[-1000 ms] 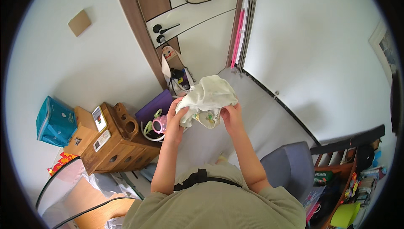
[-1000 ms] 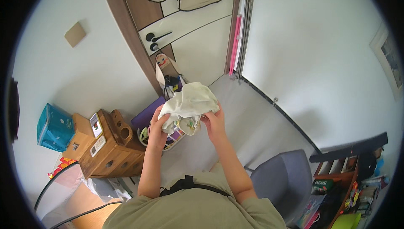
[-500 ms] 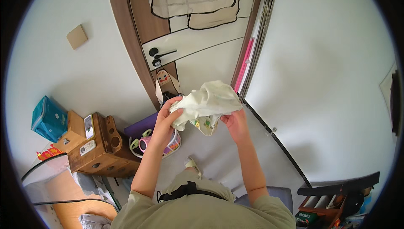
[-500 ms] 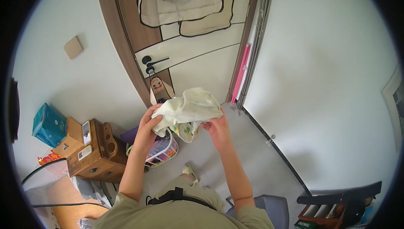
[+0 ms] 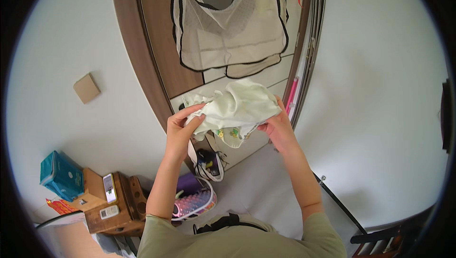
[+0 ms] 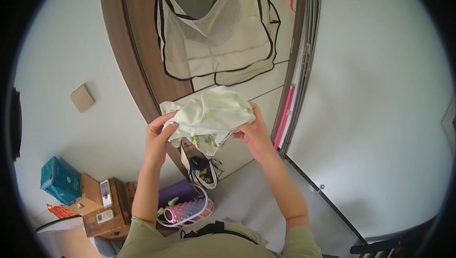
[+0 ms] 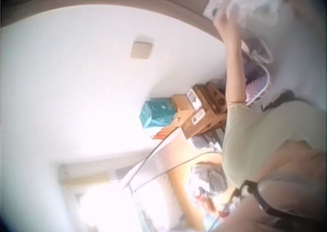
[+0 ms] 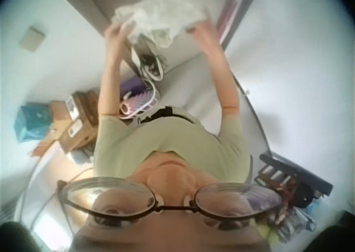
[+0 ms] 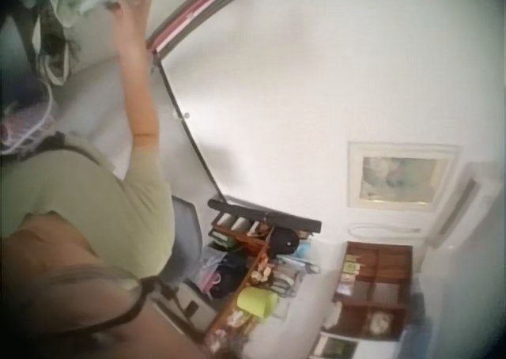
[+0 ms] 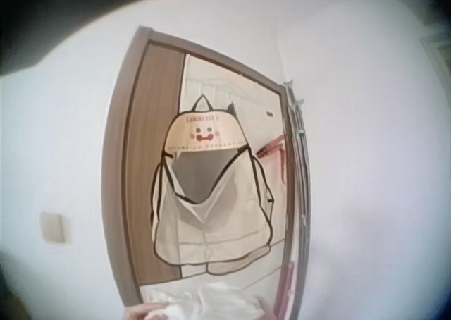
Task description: The person picks up several clothing items one by one from a bed, including a white top, a red top, and purple items, and places each one into a mesh storage bag hanging on a door.
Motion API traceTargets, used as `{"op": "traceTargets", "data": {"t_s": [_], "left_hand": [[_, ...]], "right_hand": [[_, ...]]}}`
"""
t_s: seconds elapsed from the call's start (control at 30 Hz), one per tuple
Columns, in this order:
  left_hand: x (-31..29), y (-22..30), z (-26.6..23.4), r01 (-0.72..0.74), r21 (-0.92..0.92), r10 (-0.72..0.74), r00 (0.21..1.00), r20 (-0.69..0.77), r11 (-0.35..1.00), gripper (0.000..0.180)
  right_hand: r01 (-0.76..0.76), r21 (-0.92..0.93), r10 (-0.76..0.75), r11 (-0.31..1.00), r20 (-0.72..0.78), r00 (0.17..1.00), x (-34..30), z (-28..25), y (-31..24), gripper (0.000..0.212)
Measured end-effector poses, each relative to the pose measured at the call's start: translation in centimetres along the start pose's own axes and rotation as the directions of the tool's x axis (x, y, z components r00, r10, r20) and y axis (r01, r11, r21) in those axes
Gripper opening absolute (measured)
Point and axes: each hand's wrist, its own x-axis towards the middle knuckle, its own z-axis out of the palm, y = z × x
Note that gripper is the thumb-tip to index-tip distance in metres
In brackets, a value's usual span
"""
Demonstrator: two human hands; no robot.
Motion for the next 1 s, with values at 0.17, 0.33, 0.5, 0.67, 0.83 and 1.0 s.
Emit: {"op": "traceTargets", "data": {"t_s": [0.17,0.33,0.5,0.67,0.83,1.0], "left_hand": [[5.2,2.3,0.0,-0.207,0.128,0.194,0.975,0.108,0.970,0.021],[9.3,5.9,1.4,-0.329,0.207,0.306,0.942,0.136,0.921,0.015],[12.7,9.0,3.6,-0.521,0.212,0.513,0.853,0.097,0.827,0.016],[16.6,11.1,6.0,-0.546,-0.014,0.544,0.836,-0.072,0.838,0.016],[21.2,13.3,7.8,-0.752,0.088,0.753,0.633,-0.177,0.653,0.017],[25.9,12.4,9.6,-0.775,0.543,0.920,0.391,0.011,0.323,0.019]], "right_hand": [[0.049,-0.026,-0.047,0.998,0.073,0.996,4.4,0.5,-1.5,0.038],[0.152,-0.119,-0.145,0.981,0.062,0.987,8.2,1.9,-5.6,0.033],[0.458,-0.214,-0.446,0.863,0.103,0.889,12.4,4.7,-10.6,0.031],[0.684,-0.296,-0.635,0.667,0.254,0.729,18.5,5.8,-15.3,0.025],[0.832,-0.434,-0.782,0.346,0.356,0.511,23.8,8.6,-19.2,0.025],[0.695,-0.618,-0.775,-0.368,0.617,0.139,29.3,7.3,-22.0,0.029]]}}
